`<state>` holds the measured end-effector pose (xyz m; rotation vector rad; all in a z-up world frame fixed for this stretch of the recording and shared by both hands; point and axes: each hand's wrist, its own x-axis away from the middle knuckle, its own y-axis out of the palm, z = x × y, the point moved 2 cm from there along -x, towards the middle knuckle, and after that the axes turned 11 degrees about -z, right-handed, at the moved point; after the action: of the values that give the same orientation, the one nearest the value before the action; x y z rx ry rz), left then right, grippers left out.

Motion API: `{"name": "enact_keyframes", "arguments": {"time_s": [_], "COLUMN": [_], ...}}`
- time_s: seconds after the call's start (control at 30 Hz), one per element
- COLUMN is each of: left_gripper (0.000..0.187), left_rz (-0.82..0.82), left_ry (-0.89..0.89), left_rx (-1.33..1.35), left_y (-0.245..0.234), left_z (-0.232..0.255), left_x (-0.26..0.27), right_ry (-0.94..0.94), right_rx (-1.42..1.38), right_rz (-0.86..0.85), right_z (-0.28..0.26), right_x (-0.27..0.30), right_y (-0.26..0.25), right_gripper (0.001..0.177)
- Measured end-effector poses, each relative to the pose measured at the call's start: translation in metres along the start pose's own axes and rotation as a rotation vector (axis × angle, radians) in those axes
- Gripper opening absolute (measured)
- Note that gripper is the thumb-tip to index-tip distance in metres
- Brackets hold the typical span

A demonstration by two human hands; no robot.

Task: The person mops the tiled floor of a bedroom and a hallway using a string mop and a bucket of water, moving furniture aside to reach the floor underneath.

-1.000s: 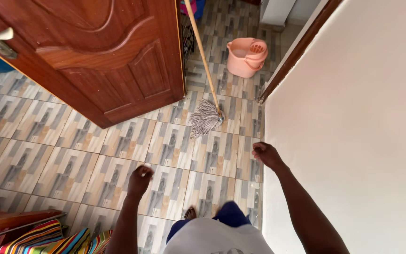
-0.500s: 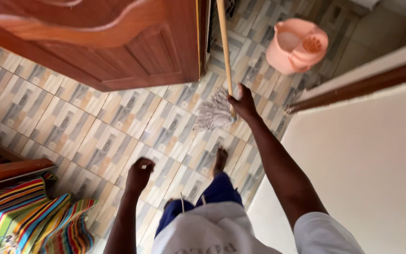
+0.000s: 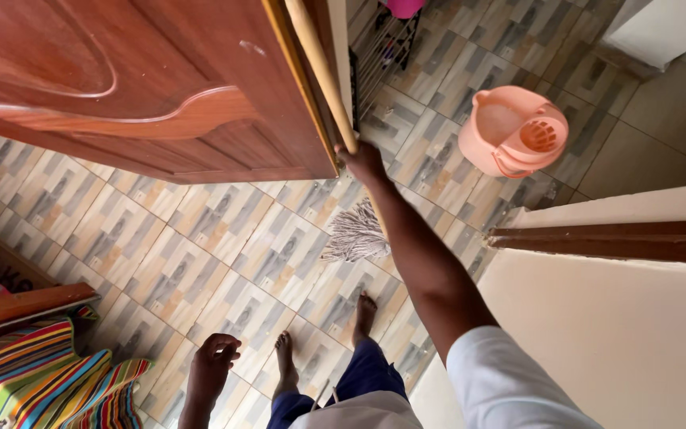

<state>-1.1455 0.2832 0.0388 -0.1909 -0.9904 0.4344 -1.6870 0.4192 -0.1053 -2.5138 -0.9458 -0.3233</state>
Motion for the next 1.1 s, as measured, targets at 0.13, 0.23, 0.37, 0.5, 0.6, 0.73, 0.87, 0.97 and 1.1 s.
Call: {"name": "enact_keyframes", "arguments": {"time_s": [0.13, 0.23, 0.37, 0.5, 0.6, 0.73, 0.87, 0.97, 1.1], "left_gripper": [0.019, 0.017, 0.016, 0.016, 0.015, 0.016, 0.016, 0.015, 0.014], "left_rz": [-0.048, -0.126, -0.162, -0.23, -0.292, -0.354, -0.41, -0.44, -0.478], "left_ry": [0.062, 0.079, 0.142, 0.233, 0.27, 0.206, 0.223, 0.182, 0.125], "left_rx": [0.062, 0.061, 0.029, 0.031, 0.031, 0.055, 0.116, 0.11, -0.018], "left_y": [0.019, 0.031, 0.046, 0.063, 0.07, 0.077, 0.095, 0.095, 0.112], "left_z": [0.012, 0.026, 0.066, 0.11, 0.141, 0.162, 0.182, 0.222, 0.279], "left_x": [-0.024, -0.039, -0.069, -0.089, -0.104, -0.151, -0.204, -0.237, -0.267], "right_ry": [-0.13, -0.099, -0.199, -0.393, -0.378, -0.581, -0.763, -0.708, -0.816], "right_rx": [0.045, -0.034, -0.068, -0.573, -0.68, -0.413, -0.447, -0.421, -0.26], "right_rz": [0.074, 0.121, 0.129, 0.03, 0.131, 0.34, 0.471, 0.556, 0.555], "right_z": [0.038, 0.053, 0.003, -0.109, -0.198, -0.293, -0.354, -0.367, -0.357], "right_x": [0.072, 0.108, 0.137, 0.181, 0.21, 0.25, 0.267, 0.27, 0.26], "right_y": [-0.03, -0.093, -0.189, -0.248, -0.279, -0.329, -0.385, -0.452, -0.538], "right_gripper": [0.045, 0.046, 0.051, 0.046, 0.024, 0.044, 0.027, 0.027, 0.049]}}
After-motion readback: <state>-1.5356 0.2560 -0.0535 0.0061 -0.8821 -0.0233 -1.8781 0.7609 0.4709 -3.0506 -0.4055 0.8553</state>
